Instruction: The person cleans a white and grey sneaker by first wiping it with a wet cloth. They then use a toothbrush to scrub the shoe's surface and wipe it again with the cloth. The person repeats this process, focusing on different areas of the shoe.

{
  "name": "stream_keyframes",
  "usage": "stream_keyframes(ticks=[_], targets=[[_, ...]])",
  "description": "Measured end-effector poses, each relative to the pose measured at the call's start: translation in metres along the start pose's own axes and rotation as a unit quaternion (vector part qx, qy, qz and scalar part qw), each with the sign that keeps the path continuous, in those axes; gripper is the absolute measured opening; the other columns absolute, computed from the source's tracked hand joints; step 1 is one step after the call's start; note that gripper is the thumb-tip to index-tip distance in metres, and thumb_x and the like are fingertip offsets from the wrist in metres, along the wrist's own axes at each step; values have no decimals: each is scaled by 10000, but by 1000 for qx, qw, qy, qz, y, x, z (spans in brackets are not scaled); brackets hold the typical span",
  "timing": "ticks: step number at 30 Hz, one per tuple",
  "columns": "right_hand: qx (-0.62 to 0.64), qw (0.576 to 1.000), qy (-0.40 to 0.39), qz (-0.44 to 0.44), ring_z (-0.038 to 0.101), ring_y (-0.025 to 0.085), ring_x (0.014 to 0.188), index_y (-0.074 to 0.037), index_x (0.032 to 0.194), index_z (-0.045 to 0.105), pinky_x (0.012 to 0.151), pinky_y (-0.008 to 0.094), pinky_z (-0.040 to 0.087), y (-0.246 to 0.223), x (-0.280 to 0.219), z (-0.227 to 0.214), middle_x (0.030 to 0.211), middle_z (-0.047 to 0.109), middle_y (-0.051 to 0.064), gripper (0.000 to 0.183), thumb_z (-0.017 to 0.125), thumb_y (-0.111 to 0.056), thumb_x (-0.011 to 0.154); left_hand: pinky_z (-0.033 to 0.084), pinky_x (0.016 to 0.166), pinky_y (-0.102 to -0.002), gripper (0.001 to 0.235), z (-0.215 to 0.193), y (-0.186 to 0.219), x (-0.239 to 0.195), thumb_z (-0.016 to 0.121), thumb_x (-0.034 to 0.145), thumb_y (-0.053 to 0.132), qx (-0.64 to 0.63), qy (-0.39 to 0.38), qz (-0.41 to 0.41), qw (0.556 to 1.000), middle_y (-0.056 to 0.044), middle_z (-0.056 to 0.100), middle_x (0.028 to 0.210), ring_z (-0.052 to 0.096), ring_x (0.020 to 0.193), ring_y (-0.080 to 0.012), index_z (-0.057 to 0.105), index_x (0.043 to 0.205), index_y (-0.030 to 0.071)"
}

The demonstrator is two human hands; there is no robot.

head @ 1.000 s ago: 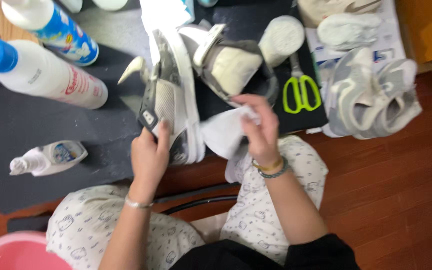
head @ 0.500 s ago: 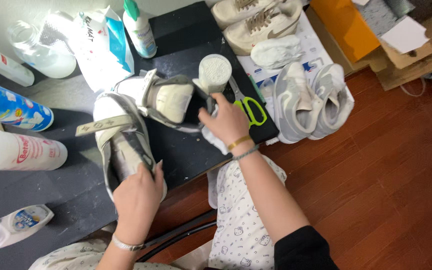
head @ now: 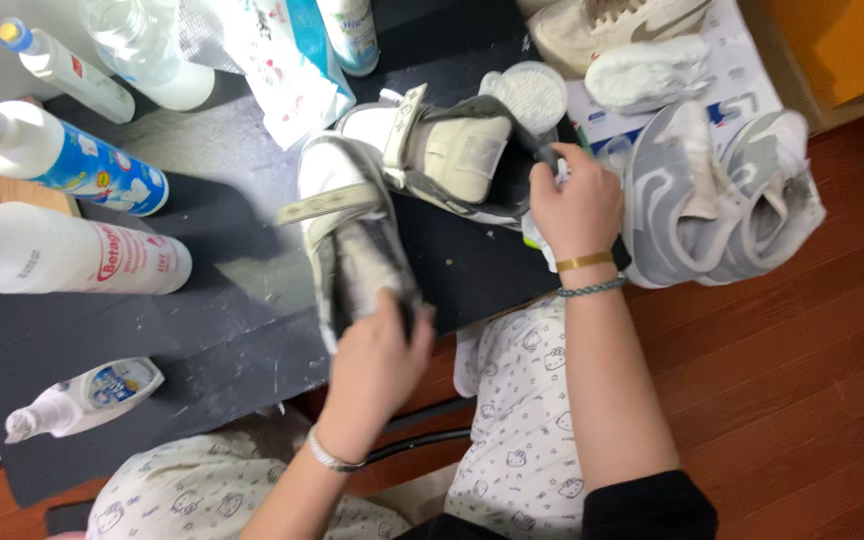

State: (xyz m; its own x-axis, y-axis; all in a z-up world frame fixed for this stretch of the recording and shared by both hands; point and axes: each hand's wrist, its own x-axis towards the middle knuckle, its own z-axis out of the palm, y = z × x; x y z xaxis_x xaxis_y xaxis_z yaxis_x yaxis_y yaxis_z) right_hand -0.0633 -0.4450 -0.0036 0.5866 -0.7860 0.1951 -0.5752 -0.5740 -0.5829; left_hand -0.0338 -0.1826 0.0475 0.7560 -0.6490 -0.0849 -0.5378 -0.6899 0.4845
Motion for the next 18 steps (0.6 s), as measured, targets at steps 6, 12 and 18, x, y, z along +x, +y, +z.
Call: stream_keyframes(ticks=[6, 12, 18], targets=[[-24, 999, 21, -34, 683, 438, 756, -77, 1032, 777, 706, 532, 534, 1, -12, -2, 821, 734, 204, 278, 699, -280, 859, 517, 444, -476, 526, 8, 6, -7, 735, 867, 226, -12, -40, -1, 999, -206, 637, 601, 663, 538, -418, 426, 1155, -88], [-3, 997, -77, -24, 670, 444, 704, -18, 887, 686, 659, 528, 536, -12, -40, -9, 741, 688, 237, 300, 684, -315, 924, 505, 449, -483, 477, -9, -5, 3, 689, 905, 151, -14, 18, -6, 1000, -220, 615, 571, 642, 519, -426, 403, 1183, -110], [-4, 994, -105, -34, 651, 463, 708, -11, 751, 684, 631, 532, 508, -7, -39, -12, 745, 681, 247, 402, 688, -343, 977, 527, 428, -439, 383, 22, 22, 26, 669, 967, 164, 63, 7, -9, 998, -185, 640, 581, 675, 515, -365, 445, 1172, -69]])
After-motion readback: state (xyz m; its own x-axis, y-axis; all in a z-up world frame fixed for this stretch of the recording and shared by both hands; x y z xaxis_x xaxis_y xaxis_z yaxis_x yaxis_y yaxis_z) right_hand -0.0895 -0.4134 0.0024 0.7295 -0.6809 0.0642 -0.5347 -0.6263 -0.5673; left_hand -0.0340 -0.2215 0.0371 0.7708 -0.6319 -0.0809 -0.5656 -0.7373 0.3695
